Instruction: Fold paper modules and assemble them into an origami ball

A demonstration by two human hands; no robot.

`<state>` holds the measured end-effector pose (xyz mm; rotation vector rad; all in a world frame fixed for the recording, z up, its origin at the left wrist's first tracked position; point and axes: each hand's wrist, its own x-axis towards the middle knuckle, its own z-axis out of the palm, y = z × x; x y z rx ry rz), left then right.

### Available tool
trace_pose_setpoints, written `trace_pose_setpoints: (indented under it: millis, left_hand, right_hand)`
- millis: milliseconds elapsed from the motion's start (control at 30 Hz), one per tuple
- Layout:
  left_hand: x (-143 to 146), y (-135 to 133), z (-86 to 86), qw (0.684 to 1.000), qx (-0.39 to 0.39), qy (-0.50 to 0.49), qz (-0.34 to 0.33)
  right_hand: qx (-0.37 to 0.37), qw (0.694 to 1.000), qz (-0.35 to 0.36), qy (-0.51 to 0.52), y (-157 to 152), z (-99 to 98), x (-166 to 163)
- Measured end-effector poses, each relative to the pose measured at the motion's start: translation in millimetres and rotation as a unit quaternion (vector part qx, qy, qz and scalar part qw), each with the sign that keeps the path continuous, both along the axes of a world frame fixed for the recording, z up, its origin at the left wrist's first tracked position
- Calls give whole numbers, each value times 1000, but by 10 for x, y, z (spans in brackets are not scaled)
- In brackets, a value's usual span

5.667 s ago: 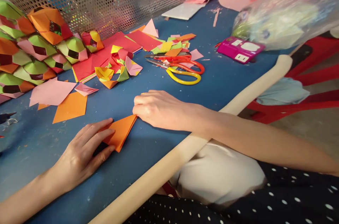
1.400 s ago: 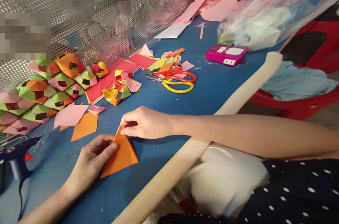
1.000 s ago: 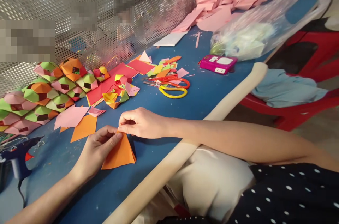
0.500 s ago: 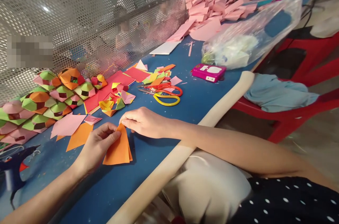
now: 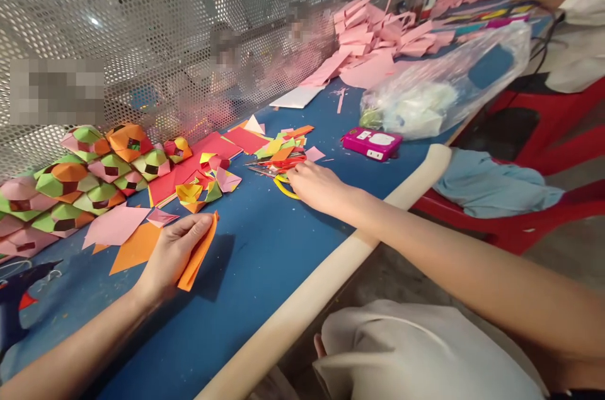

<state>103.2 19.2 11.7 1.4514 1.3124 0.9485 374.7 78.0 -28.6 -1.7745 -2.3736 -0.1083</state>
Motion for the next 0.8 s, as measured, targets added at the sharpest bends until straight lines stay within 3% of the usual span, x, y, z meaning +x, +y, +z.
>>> trace_pose_setpoints:
  millis: [200, 300, 400, 467, 500, 633, 800]
  left_hand:
    - [34, 21, -40, 996, 21, -87, 16]
    - [58, 34, -51, 991, 25, -128, 33]
    - [91, 55, -47, 986, 27, -155, 50]
    - [106, 68, -36, 985, 26, -155, 68]
    - [110, 73, -31, 985, 27, -153, 75]
    - [96, 72, -16, 982, 56, -155, 92]
    - [62, 32, -14, 976, 88, -176, 98]
  right_hand:
    - [17, 999, -25, 21, 49, 68, -33]
    - [27, 988, -27, 150, -79, 10, -44]
    - [-48, 912, 28, 406, -323, -29, -116]
    - [-125, 854, 84, 498, -505, -3, -207]
    - [-142, 843, 93, 510, -588, 23, -260]
    - [-144, 860, 102, 478, -802, 112, -458]
    - [-52, 896, 115, 426, -843, 36, -593]
